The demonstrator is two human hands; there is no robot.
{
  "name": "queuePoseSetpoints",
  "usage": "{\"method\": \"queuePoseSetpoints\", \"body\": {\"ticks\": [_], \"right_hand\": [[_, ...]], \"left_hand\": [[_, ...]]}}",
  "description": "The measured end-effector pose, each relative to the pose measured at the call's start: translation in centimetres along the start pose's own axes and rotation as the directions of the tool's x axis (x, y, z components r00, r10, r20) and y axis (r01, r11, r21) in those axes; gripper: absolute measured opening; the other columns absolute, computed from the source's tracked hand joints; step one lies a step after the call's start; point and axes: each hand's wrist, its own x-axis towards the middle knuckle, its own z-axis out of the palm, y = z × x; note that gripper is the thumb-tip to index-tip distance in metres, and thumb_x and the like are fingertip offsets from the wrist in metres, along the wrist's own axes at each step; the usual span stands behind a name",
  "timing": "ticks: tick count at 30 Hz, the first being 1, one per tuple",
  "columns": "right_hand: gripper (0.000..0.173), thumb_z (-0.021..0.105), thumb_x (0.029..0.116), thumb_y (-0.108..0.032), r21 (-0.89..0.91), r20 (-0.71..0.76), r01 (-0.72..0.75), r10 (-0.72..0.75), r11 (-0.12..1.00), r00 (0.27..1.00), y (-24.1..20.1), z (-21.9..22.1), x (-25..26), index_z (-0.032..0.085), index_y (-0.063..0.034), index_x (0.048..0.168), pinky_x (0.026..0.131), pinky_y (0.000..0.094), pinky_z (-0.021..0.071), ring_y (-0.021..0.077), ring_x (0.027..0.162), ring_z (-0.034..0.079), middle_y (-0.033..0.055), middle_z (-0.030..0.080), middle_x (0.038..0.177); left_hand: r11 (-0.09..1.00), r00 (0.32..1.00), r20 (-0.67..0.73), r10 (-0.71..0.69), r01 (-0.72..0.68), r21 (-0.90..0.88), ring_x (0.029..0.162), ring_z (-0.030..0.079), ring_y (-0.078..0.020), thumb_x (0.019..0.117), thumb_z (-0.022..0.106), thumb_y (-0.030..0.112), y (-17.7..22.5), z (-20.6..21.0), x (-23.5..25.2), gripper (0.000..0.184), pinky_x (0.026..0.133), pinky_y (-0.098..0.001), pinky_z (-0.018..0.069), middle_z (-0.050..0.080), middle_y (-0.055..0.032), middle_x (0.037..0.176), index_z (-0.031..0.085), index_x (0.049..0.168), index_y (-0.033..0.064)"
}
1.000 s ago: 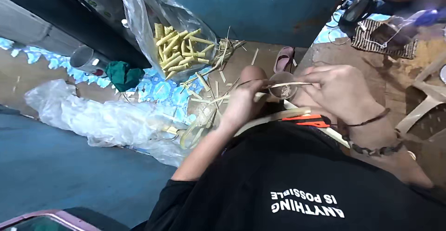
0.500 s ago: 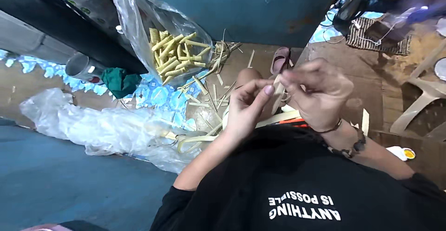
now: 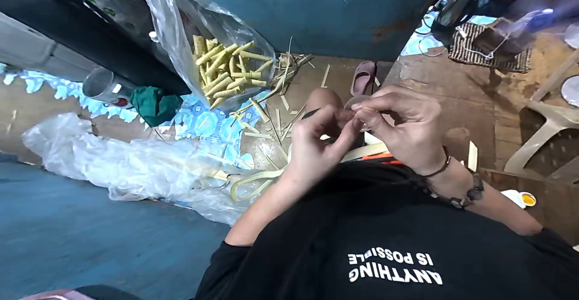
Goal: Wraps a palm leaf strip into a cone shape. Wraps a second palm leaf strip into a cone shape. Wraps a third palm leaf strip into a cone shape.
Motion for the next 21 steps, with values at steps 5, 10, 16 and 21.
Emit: {"method": "queuePoseSetpoints", "body": {"ticks": [5,10,16,21], "right_hand": [[0.033,0.081,0.0809,0.002,0.121,-0.032,-0.014,0.018,0.993,0.999,-0.2,0.4,-0.5,0.067,0.0036,0.111,0.078,0.0269,0.0640,0.0097,0.084,0.072,0.0055,0.073,0.101],[0.008,0.078,0.0836,0.002,-0.166,-0.118,0.267,-0.288,0.949,0.950,1.0,0.0,-0.7,0.078,-0.0012,0.090,0.086,0.0212,0.0563,0.0102,0.096,0.065,0.0097,0.068,0.097],[0.020,0.064,0.0974,-0.008,0.097,0.029,-0.087,0.084,0.992,0.996,0.2,-0.9,-0.1,0.068,0.0028,0.113,0.075,0.0177,0.0582,0.0015,0.085,0.066,0.0003,0.068,0.102],[0.013,0.064,0.0981,-0.007,-0.044,0.005,-0.083,0.083,0.996,0.997,0.5,-0.6,-0.3,0.072,0.0036,0.095,0.069,0.0136,0.0539,-0.0015,0.078,0.063,0.0022,0.069,0.089]], "left_hand": [[0.975,0.991,-0.067,-0.114,0.098,-0.201,0.068,0.062,-0.0012,0.0971,0.065,0.003,-0.5,0.0,0.6,0.002,0.064,-0.0193,0.0543,0.067,0.0032,0.080,0.065,0.095,0.0032],[0.849,0.928,0.129,-0.350,0.373,-0.375,0.069,0.066,-0.0080,0.1034,0.056,0.016,0.3,-0.8,0.1,0.015,0.066,-0.0293,0.0606,0.066,0.0022,0.079,0.067,0.097,0.0080],[0.946,0.973,0.059,-0.224,0.232,-0.227,0.071,0.071,-0.0090,0.0957,0.066,0.000,0.4,-0.6,0.1,0.007,0.067,-0.0277,0.0632,0.073,-0.0023,0.083,0.067,0.103,-0.0021],[0.973,0.985,0.044,-0.167,0.172,-0.154,0.071,0.067,-0.0044,0.0948,0.069,0.003,-0.7,-0.6,0.3,0.008,0.066,-0.0222,0.0585,0.072,-0.0009,0.083,0.069,0.101,-0.0026]]}}
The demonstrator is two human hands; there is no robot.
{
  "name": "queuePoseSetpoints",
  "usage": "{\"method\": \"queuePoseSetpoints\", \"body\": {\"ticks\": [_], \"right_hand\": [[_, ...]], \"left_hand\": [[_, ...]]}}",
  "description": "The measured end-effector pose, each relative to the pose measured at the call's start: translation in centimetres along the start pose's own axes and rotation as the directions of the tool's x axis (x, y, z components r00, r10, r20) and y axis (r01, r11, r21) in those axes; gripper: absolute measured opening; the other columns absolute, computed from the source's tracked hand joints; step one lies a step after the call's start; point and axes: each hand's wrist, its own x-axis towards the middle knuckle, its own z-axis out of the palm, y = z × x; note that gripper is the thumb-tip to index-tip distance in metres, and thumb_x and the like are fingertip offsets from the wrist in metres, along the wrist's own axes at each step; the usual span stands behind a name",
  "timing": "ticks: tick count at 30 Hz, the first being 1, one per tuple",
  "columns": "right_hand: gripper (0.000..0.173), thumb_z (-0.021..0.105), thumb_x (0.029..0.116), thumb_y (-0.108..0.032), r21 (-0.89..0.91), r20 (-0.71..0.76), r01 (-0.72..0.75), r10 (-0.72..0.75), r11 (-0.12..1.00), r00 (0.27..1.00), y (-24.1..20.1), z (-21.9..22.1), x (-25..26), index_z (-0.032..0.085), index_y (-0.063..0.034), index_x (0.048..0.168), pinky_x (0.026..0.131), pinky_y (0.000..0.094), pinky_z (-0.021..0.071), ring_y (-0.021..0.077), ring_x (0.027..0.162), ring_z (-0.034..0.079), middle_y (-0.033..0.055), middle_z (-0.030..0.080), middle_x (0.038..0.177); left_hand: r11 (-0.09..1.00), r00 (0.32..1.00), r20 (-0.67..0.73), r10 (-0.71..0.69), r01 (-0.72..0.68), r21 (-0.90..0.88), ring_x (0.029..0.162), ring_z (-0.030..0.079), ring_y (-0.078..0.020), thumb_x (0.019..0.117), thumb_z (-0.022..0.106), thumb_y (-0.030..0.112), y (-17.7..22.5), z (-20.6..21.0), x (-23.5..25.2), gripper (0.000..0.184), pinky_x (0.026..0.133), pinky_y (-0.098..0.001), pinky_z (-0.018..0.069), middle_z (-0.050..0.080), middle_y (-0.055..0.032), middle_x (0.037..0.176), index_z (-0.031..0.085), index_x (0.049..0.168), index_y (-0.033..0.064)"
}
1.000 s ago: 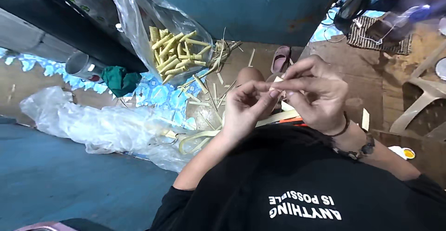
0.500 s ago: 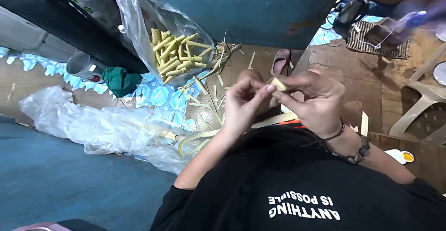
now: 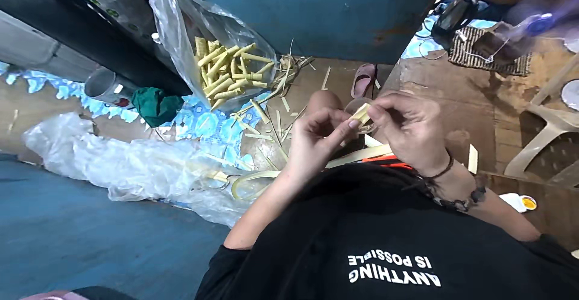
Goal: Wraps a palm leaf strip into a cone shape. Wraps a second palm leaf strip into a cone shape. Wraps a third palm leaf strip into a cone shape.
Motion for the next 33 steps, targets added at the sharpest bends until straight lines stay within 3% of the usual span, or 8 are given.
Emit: {"method": "queuePoseSetpoints", "body": {"ticks": [5,10,13,17,21,24,28,33], "right_hand": [[0.012,0.063,0.1002,-0.004,0.403,0.042,-0.308,0.319,0.862,0.947,1.0,0.9,-0.7,0.068,-0.0047,0.111,0.068,0.0255,0.0647,0.0094,0.075,0.074,0.0016,0.074,0.093],[0.012,0.065,0.1006,-0.011,0.281,0.062,-0.419,0.419,0.863,0.906,1.4,0.6,-1.5,0.069,-0.0076,0.111,0.063,0.0227,0.0618,0.0081,0.071,0.071,0.0022,0.072,0.090],[0.019,0.069,0.0963,-0.003,0.337,0.025,-0.322,0.333,0.885,0.942,2.3,0.0,-1.9,0.065,-0.0052,0.115,0.072,0.0264,0.0642,0.0115,0.080,0.073,0.0043,0.071,0.098],[0.013,0.066,0.0976,-0.002,-0.024,-0.109,-0.056,0.053,0.998,0.993,1.9,1.5,-0.6,0.067,0.0049,0.109,0.073,0.0238,0.0638,0.0084,0.080,0.073,0.0069,0.073,0.097],[0.015,0.064,0.0947,0.002,-0.380,0.122,0.492,-0.484,0.783,0.866,3.2,1.5,-1.1,0.074,0.0042,0.106,0.096,0.0354,0.0582,0.0281,0.108,0.072,0.0213,0.074,0.109],[0.015,0.066,0.0977,-0.005,-0.291,0.110,0.476,-0.466,0.830,0.878,3.4,1.3,-1.0,0.075,0.0026,0.107,0.104,0.0375,0.0540,0.0291,0.119,0.066,0.0213,0.071,0.117],[0.021,0.069,0.0969,-0.009,-0.241,-0.007,0.159,-0.166,0.957,0.986,1.7,0.9,0.4,0.073,0.0047,0.112,0.086,0.0277,0.0614,0.0140,0.095,0.073,0.0132,0.075,0.104],[0.013,0.072,0.0940,-0.005,-0.346,-0.043,0.459,-0.502,0.819,0.864,2.5,1.7,-1.0,0.074,0.0037,0.104,0.087,0.0286,0.0598,0.0186,0.097,0.072,0.0162,0.073,0.101]], "left_hand": [[0.963,0.986,-0.060,0.154,-0.136,0.232,0.077,0.065,-0.0071,0.0941,0.069,0.000,-0.8,0.5,0.5,0.018,0.071,-0.0209,0.0584,0.066,-0.0062,0.090,0.071,0.111,-0.0062],[0.680,0.939,0.112,0.324,-0.314,0.663,0.098,0.068,-0.0246,0.0963,0.062,-0.003,-4.3,1.1,-0.2,0.021,0.086,-0.0335,0.0589,0.067,-0.0183,0.107,0.074,0.113,0.0003],[0.823,0.971,0.097,0.219,-0.237,0.515,0.119,0.066,-0.0254,0.1004,0.059,0.002,-4.3,1.1,-0.1,0.029,0.101,-0.0362,0.0555,0.063,-0.0219,0.132,0.070,0.127,-0.0008],[0.988,0.985,-0.086,-0.150,0.154,0.034,0.068,0.070,-0.0101,0.1009,0.064,0.012,-4.0,-0.1,1.0,0.017,0.065,-0.0299,0.0623,0.072,-0.0038,0.079,0.073,0.092,0.0000],[0.978,0.979,-0.033,-0.201,0.199,-0.064,0.067,0.062,-0.0027,0.0992,0.062,0.010,-2.0,-0.6,0.5,0.013,0.063,-0.0214,0.0533,0.070,0.0020,0.079,0.073,0.099,0.0023],[0.979,0.983,0.082,-0.164,0.172,-0.113,0.075,0.067,-0.0043,0.1005,0.058,0.004,-0.3,-0.8,-0.1,0.024,0.070,-0.0214,0.0579,0.073,-0.0028,0.092,0.065,0.122,-0.0023],[0.997,0.996,0.044,-0.078,0.078,-0.003,0.076,0.071,-0.0076,0.0979,0.063,0.001,-1.7,-0.9,0.5,0.016,0.072,-0.0262,0.0615,0.074,-0.0041,0.088,0.069,0.111,-0.0052],[0.997,0.986,-0.156,-0.066,0.060,-0.047,0.062,0.063,-0.0038,0.0944,0.069,0.003,-1.5,0.0,-0.1,0.004,0.058,-0.0204,0.0551,0.069,-0.0001,0.079,0.068,0.098,0.0039]]}}
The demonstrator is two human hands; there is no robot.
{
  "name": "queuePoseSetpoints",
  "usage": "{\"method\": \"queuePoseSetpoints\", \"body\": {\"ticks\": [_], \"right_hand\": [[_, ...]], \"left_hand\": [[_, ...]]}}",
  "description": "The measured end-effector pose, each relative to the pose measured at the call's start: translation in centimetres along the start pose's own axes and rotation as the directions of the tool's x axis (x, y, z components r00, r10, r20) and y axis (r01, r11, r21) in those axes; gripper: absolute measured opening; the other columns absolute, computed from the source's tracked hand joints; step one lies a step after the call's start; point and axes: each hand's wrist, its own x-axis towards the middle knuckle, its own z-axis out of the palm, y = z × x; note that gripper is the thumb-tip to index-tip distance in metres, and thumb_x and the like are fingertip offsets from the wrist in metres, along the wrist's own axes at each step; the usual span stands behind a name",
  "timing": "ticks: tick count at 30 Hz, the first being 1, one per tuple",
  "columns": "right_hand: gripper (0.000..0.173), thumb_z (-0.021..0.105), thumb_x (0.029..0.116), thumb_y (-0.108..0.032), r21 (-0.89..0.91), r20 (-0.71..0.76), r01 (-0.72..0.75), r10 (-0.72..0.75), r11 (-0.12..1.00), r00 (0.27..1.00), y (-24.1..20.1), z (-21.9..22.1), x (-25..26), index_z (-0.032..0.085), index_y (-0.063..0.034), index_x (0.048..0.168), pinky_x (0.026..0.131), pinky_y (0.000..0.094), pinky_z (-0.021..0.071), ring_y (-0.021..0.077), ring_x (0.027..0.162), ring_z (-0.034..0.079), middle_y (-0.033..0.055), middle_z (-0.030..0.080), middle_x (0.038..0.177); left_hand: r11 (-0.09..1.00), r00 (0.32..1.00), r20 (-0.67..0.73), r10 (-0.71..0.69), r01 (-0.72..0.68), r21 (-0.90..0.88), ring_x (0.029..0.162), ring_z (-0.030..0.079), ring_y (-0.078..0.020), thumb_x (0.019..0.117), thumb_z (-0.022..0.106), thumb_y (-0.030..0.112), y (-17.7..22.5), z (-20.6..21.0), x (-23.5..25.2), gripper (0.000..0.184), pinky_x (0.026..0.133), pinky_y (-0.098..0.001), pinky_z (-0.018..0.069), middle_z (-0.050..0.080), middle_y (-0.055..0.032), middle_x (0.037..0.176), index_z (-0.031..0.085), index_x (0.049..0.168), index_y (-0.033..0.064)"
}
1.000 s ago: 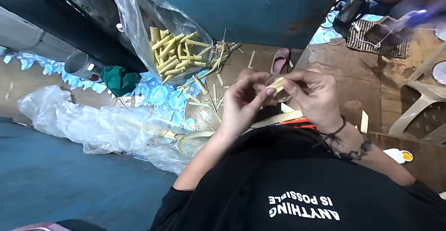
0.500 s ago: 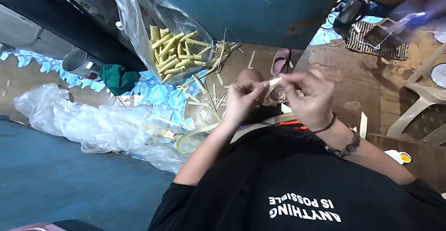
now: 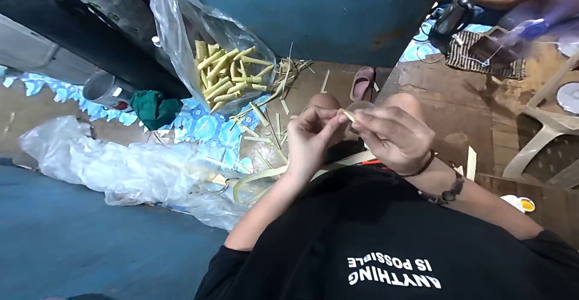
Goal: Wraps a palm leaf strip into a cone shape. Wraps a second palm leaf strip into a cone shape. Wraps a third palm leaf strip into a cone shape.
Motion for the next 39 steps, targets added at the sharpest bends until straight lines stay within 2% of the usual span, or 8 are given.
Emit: {"method": "queuePoseSetpoints", "body": {"ticks": [2,7,10,12,19,23,35,39], "right_hand": [[0.013,0.072,0.0923,-0.001,0.057,0.008,0.062,-0.062,0.996,0.998,-0.3,-0.1,-0.7,0.074,0.0015,0.105,0.100,0.0355,0.0570,0.0248,0.114,0.069,0.0181,0.071,0.111],[0.010,0.073,0.0916,-0.006,0.195,-0.002,-0.027,0.028,0.981,1.000,-0.9,-0.2,-0.2,0.075,-0.0010,0.100,0.100,0.0312,0.0558,0.0194,0.116,0.066,0.0144,0.070,0.115],[0.013,0.078,0.0869,-0.013,0.285,-0.014,-0.182,0.194,0.941,0.981,-1.3,-0.9,0.8,0.072,-0.0026,0.089,0.090,0.0246,0.0561,0.0113,0.106,0.063,0.0065,0.066,0.107],[0.025,0.079,0.0882,-0.011,0.350,0.071,-0.339,0.337,0.873,0.939,-1.3,-1.5,1.3,0.064,-0.0014,0.106,0.083,0.0232,0.0583,0.0069,0.095,0.064,0.0023,0.064,0.104],[0.021,0.048,0.1090,-0.018,0.569,0.646,-0.817,0.567,0.088,0.511,-0.2,-2.0,0.6,0.067,-0.0082,0.106,0.064,0.0275,0.0626,0.0106,0.072,0.070,0.0043,0.071,0.091],[0.023,0.053,0.1077,-0.023,0.536,0.615,-0.815,0.560,0.220,0.555,0.7,-3.1,0.2,0.072,-0.0107,0.105,0.069,0.0288,0.0639,0.0106,0.078,0.072,0.0009,0.073,0.093],[0.018,0.046,0.1093,-0.014,0.497,0.600,-0.848,0.632,0.184,0.490,0.1,-2.3,0.5,0.062,-0.0090,0.118,0.053,0.0239,0.0590,0.0096,0.063,0.067,0.0049,0.070,0.088],[0.023,0.047,0.1080,-0.020,0.469,0.582,-0.810,0.567,0.352,0.584,-0.5,-1.7,0.1,0.065,-0.0067,0.114,0.066,0.0225,0.0602,0.0067,0.075,0.067,-0.0010,0.068,0.091]], "left_hand": [[0.945,0.980,0.115,-0.164,0.189,-0.265,0.075,0.068,-0.0055,0.1034,0.056,0.008,1.0,0.1,-0.7,0.018,0.069,-0.0232,0.0593,0.073,-0.0011,0.094,0.071,0.115,0.0076],[0.776,0.835,0.428,-0.345,0.511,-0.371,0.065,0.062,0.0030,0.1018,0.060,0.038,0.4,-0.2,-0.3,0.019,0.057,-0.0141,0.0505,0.069,0.0087,0.080,0.072,0.099,0.0240],[0.933,0.931,0.321,-0.176,0.262,-0.247,0.065,0.062,-0.0004,0.0932,0.071,0.011,0.0,-0.3,0.0,0.008,0.060,-0.0166,0.0531,0.068,0.0042,0.080,0.066,0.099,0.0141],[0.996,0.959,0.282,0.016,0.010,-0.091,0.078,0.068,-0.0061,0.0862,0.073,-0.004,0.3,-0.2,0.0,0.019,0.073,-0.0234,0.0588,0.071,-0.0024,0.090,0.065,0.102,0.0018],[0.949,0.953,0.260,0.155,-0.217,0.230,0.090,0.064,-0.0103,0.0944,0.072,0.007,1.2,-0.3,0.0,0.018,0.079,-0.0248,0.0587,0.063,-0.0072,0.102,0.067,0.109,-0.0031],[0.934,0.930,0.367,0.001,-0.133,0.333,0.088,0.065,-0.0102,0.0902,0.075,0.003,1.6,-1.4,0.5,0.037,0.078,-0.0244,0.0588,0.064,-0.0079,0.107,0.066,0.126,0.0007],[0.944,0.943,0.332,0.028,-0.134,0.301,0.085,0.065,-0.0096,0.0894,0.077,0.005,1.4,-0.9,0.4,0.018,0.072,-0.0220,0.0612,0.059,-0.0086,0.101,0.070,0.104,-0.0022],[0.919,0.952,0.293,0.085,-0.189,0.347,0.093,0.061,-0.0107,0.0878,0.079,0.007,1.3,-1.0,0.5,0.020,0.076,-0.0208,0.0577,0.055,-0.0109,0.108,0.069,0.102,-0.0031]]}}
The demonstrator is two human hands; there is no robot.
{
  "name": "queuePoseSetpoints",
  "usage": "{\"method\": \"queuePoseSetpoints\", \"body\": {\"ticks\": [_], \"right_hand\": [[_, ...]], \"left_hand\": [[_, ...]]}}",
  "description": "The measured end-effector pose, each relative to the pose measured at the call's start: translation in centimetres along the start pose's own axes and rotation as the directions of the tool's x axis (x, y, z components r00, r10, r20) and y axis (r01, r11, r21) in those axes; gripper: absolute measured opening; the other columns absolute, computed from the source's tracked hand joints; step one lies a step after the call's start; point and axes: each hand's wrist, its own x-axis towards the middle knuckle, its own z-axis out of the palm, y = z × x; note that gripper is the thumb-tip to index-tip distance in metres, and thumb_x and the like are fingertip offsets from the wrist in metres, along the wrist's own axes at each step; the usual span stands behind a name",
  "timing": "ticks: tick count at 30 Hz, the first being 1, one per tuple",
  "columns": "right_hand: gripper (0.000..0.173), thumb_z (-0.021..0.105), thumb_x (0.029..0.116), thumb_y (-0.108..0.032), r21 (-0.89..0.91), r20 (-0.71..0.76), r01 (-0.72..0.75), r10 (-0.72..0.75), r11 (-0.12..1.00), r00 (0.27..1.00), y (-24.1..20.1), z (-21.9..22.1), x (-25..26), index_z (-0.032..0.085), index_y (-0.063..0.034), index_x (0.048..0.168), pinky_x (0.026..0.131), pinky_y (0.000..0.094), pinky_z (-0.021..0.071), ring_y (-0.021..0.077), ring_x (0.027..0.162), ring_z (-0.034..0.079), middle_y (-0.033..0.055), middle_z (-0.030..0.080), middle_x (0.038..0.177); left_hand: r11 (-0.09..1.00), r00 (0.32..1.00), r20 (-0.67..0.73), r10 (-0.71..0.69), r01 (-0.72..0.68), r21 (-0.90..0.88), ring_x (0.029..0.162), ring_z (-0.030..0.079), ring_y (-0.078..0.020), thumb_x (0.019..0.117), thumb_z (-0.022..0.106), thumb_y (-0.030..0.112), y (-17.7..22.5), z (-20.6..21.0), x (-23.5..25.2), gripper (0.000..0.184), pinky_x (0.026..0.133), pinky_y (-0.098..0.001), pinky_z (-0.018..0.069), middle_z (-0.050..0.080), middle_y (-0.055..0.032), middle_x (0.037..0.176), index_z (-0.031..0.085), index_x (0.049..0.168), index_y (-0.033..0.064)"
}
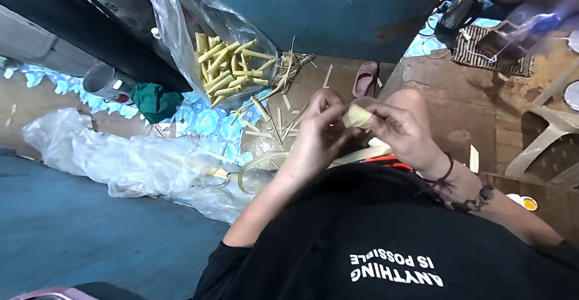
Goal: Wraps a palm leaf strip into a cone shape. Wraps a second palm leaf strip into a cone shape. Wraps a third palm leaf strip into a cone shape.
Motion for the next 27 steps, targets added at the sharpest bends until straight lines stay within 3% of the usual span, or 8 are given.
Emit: {"method": "queuePoseSetpoints", "body": {"ticks": [3,5,9,11,13,18,22,27], "right_hand": [[0.031,0.037,0.1122,-0.022,0.215,-0.029,-0.135,0.145,0.967,0.989,-0.4,0.1,-0.2,0.065,-0.0085,0.114,0.050,0.0205,0.0562,0.0064,0.056,0.063,0.0022,0.069,0.079],[0.026,0.042,0.1097,-0.014,0.054,-0.071,-0.078,0.082,0.995,0.994,-0.7,0.2,-0.4,0.063,-0.0066,0.125,0.049,0.0174,0.0538,0.0042,0.057,0.062,0.0031,0.069,0.085],[0.043,0.071,0.0957,-0.023,-0.590,-0.026,0.284,-0.370,0.756,0.929,0.3,0.2,-0.7,0.064,0.0052,0.127,0.091,0.0285,0.0566,0.0154,0.104,0.066,0.0140,0.067,0.115],[0.028,0.050,0.1069,-0.013,-0.183,-0.076,0.033,-0.048,0.983,0.996,0.1,-0.1,-1.0,0.062,-0.0038,0.131,0.074,0.0173,0.0589,0.0026,0.083,0.069,0.0012,0.073,0.103],[0.037,0.032,0.1122,-0.020,0.292,-0.021,-0.244,0.262,0.925,0.965,-0.1,-0.4,-0.9,0.064,-0.0096,0.128,0.053,0.0206,0.0574,0.0068,0.059,0.065,0.0034,0.072,0.084],[0.042,0.068,0.0968,-0.021,-0.457,-0.069,0.189,-0.246,0.869,0.967,1.2,-0.3,-1.8,0.062,0.0037,0.131,0.087,0.0254,0.0587,0.0104,0.101,0.067,0.0103,0.066,0.118],[0.032,0.038,0.1113,-0.019,0.190,-0.091,-0.217,0.237,0.957,0.967,0.8,-0.8,-1.7,0.064,-0.0084,0.126,0.054,0.0198,0.0570,0.0068,0.061,0.067,0.0033,0.073,0.087],[0.044,0.071,0.0956,-0.020,-0.545,-0.077,0.228,-0.319,0.807,0.945,1.9,-0.5,-2.6,0.061,0.0045,0.131,0.089,0.0283,0.0575,0.0142,0.102,0.067,0.0138,0.067,0.118]], "left_hand": [[1.000,1.000,0.027,0.016,-0.015,-0.022,0.090,0.066,-0.0111,0.0833,0.082,0.004,-0.1,-0.4,0.0,0.014,0.076,-0.0243,0.0600,0.064,-0.0105,0.104,0.071,0.090,-0.0021],[0.999,0.997,0.081,-0.010,0.014,-0.049,0.078,0.068,-0.0095,0.0865,0.079,0.005,-0.1,-0.6,0.1,0.012,0.071,-0.0260,0.0608,0.070,-0.0072,0.091,0.070,0.090,-0.0011],[0.983,0.986,0.109,-0.124,0.138,-0.125,0.068,0.068,-0.0085,0.0874,0.079,0.005,-0.2,-1.0,0.2,0.014,0.064,-0.0252,0.0598,0.070,-0.0050,0.082,0.069,0.096,0.0001],[0.979,0.985,0.126,-0.116,0.135,-0.156,0.073,0.069,-0.0092,0.0856,0.078,0.001,-0.4,-1.0,0.3,0.016,0.067,-0.0267,0.0618,0.072,-0.0058,0.087,0.069,0.099,-0.0007],[0.977,0.984,0.146,-0.097,0.122,-0.173,0.074,0.070,-0.0092,0.0855,0.078,0.000,-0.8,-0.9,0.3,0.015,0.069,-0.0272,0.0623,0.072,-0.0057,0.087,0.070,0.098,-0.0009],[0.978,0.977,0.141,-0.157,0.174,-0.116,0.065,0.064,-0.0072,0.0867,0.077,0.002,-1.1,-1.2,0.4,0.010,0.061,-0.0235,0.0555,0.068,-0.0035,0.077,0.069,0.093,0.0019],[0.970,0.974,0.178,-0.142,0.172,-0.170,0.069,0.068,-0.0086,0.0851,0.079,0.001,-1.4,-1.0,0.4,0.015,0.065,-0.0263,0.0597,0.071,-0.0039,0.081,0.070,0.096,0.0014],[0.975,0.972,0.173,-0.158,0.181,-0.127,0.066,0.063,-0.0058,0.0864,0.078,0.003,-1.5,-1.4,0.5,0.012,0.062,-0.0227,0.0549,0.068,-0.0022,0.077,0.069,0.094,0.0024]]}}
